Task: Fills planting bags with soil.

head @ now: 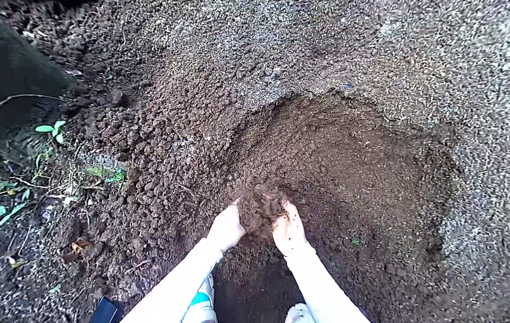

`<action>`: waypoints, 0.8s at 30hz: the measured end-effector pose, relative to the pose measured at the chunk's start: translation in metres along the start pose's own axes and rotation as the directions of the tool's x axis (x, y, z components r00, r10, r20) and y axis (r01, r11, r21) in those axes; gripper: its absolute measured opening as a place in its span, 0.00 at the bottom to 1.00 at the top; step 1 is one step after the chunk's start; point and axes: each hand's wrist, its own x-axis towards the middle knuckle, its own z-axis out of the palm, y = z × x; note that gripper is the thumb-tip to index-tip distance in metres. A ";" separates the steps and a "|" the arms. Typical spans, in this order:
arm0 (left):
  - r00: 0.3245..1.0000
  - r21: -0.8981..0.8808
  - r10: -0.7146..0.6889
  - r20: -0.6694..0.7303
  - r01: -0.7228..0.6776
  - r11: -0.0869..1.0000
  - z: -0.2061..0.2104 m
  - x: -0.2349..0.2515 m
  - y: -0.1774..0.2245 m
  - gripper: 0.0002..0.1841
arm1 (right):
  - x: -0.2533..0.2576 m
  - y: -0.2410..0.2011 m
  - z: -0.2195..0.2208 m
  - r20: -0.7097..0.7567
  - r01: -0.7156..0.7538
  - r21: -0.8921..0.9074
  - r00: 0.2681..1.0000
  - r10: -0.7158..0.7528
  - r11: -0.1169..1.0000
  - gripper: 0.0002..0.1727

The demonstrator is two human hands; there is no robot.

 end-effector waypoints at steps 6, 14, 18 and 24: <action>0.998 -0.039 0.059 -0.022 -0.060 0.997 0.004 -0.002 -0.019 0.46 | 0.008 -0.007 0.004 0.052 0.035 -0.923 0.998 0.035 0.382 0.33; 0.987 -0.093 0.118 -0.108 -0.128 0.987 -0.025 -0.045 -0.012 0.41 | -0.012 -0.032 0.017 0.192 0.200 -0.979 0.962 0.193 -0.024 0.21; 0.990 -0.038 0.108 -0.096 -0.112 0.993 -0.016 -0.037 -0.024 0.42 | -0.004 -0.005 -0.008 0.266 0.232 -0.935 0.959 0.094 0.269 0.22; 0.994 -0.062 0.049 -0.093 -0.055 0.997 -0.001 -0.020 -0.043 0.42 | 0.020 0.097 -0.059 -0.230 -0.536 0.119 0.804 0.549 0.836 0.36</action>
